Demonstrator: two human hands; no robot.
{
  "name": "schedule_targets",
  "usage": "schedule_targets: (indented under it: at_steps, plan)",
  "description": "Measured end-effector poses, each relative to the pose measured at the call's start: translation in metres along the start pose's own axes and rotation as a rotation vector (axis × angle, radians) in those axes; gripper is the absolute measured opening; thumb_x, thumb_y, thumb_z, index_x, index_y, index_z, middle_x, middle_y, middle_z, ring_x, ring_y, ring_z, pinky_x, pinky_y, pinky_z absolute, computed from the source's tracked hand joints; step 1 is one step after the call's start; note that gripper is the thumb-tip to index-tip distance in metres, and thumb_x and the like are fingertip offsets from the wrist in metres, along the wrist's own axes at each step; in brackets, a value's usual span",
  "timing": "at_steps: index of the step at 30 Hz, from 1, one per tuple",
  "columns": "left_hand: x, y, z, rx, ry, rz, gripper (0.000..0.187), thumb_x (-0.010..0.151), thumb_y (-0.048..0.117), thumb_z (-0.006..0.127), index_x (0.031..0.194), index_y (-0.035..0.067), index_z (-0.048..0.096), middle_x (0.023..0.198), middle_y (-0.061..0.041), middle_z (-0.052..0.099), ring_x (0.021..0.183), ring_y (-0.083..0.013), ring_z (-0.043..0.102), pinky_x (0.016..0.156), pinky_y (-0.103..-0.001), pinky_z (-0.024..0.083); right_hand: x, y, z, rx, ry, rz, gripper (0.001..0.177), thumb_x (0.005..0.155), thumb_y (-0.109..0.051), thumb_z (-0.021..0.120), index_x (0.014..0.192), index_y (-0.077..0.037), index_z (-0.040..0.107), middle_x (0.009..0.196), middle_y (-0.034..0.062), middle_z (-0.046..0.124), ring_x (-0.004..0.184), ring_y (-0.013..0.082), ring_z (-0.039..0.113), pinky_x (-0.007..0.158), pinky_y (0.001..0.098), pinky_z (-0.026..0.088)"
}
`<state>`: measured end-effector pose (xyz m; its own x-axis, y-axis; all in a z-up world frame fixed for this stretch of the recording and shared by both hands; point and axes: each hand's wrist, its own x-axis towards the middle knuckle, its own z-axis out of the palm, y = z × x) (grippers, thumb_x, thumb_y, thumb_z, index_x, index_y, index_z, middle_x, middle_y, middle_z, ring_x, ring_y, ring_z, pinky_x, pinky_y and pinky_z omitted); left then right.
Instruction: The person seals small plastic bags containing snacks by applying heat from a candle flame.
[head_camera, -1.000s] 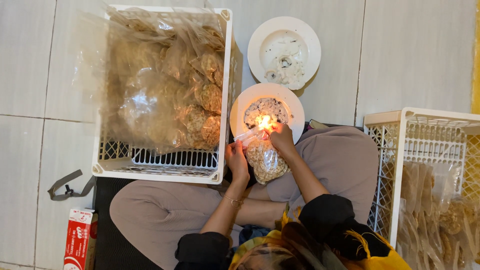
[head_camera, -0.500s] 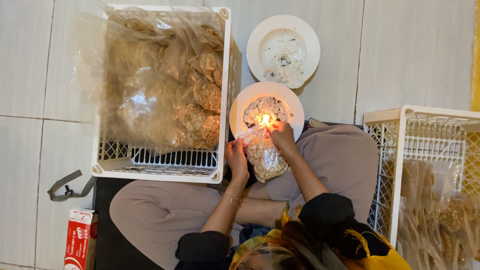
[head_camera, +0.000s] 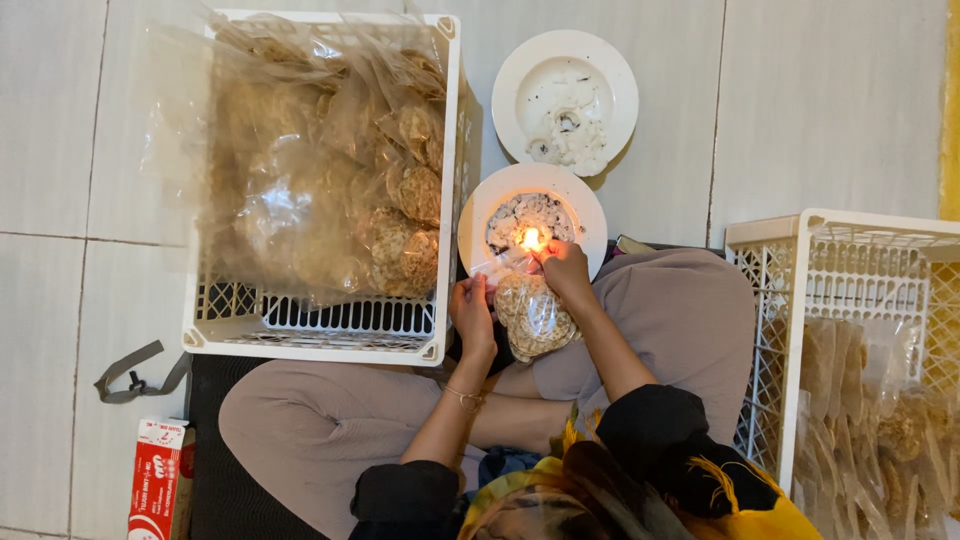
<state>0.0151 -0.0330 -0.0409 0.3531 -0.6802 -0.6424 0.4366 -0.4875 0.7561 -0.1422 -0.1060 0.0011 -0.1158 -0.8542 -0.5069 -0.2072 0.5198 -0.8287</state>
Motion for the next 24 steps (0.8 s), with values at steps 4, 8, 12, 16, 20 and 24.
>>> schedule_targets:
  at_steps: [4,8,12,16,20,24]
  plan:
    - [-0.005,0.008,0.003,0.008,-0.007,-0.02,0.023,0.102,0.032,0.061,0.104,0.009,0.06,0.085,0.001,0.065,0.071,-0.0068,0.058,0.053,-0.023,0.046,-0.006,-0.006,-0.004,-0.004,-0.003,0.038,0.024,0.095,-0.017,0.066,0.088,0.004,0.074,0.065,0.0108,0.062,0.052,0.0125,0.047,0.049,0.0342,0.038]
    - [-0.007,0.012,0.004,0.011,-0.036,-0.027,0.023,0.103,0.031,0.06,0.104,0.008,0.063,0.085,0.0,0.067,0.07,-0.0075,0.06,0.053,-0.024,0.048,-0.002,-0.005,-0.004,0.007,0.022,0.112,0.019,0.089,-0.009,0.059,0.092,0.001,0.075,0.065,0.0084,0.067,0.045,0.0132,0.045,0.044,0.0351,0.035]
    - [-0.006,0.013,0.005,0.019,-0.051,-0.051,0.023,0.103,0.031,0.059,0.105,0.009,0.063,0.086,0.001,0.068,0.07,-0.007,0.06,0.054,-0.023,0.048,-0.003,-0.007,-0.005,-0.005,0.015,0.062,0.022,0.094,-0.013,0.062,0.086,0.005,0.073,0.065,0.0082,0.067,0.047,0.0101,0.049,0.045,0.0315,0.039]
    - [-0.004,0.012,0.004,0.04,-0.06,-0.039,0.023,0.103,0.031,0.059,0.105,0.009,0.064,0.087,0.001,0.068,0.071,-0.0066,0.061,0.055,-0.023,0.048,-0.006,-0.012,-0.006,0.03,0.027,0.126,0.021,0.094,-0.015,0.062,0.086,0.002,0.073,0.063,0.0088,0.066,0.044,0.013,0.044,0.043,0.033,0.036]
    - [-0.007,0.019,0.007,0.0,-0.088,-0.05,0.022,0.102,0.03,0.059,0.105,0.008,0.064,0.086,0.0,0.067,0.069,-0.0072,0.061,0.054,-0.023,0.048,0.009,0.023,-0.006,0.043,0.035,0.009,0.02,0.09,-0.007,0.058,0.08,0.005,0.07,0.062,0.0082,0.063,0.049,0.0098,0.052,0.046,0.031,0.045]
    - [0.0,0.008,0.003,-0.043,-0.091,-0.041,0.02,0.102,0.027,0.06,0.103,0.007,0.063,0.082,0.0,0.064,0.062,-0.0074,0.056,0.05,-0.023,0.044,-0.007,-0.005,-0.007,-0.017,0.046,0.14,0.02,0.095,-0.01,0.059,0.085,-0.001,0.074,0.062,0.0109,0.061,0.046,0.0158,0.046,0.044,0.0354,0.034]
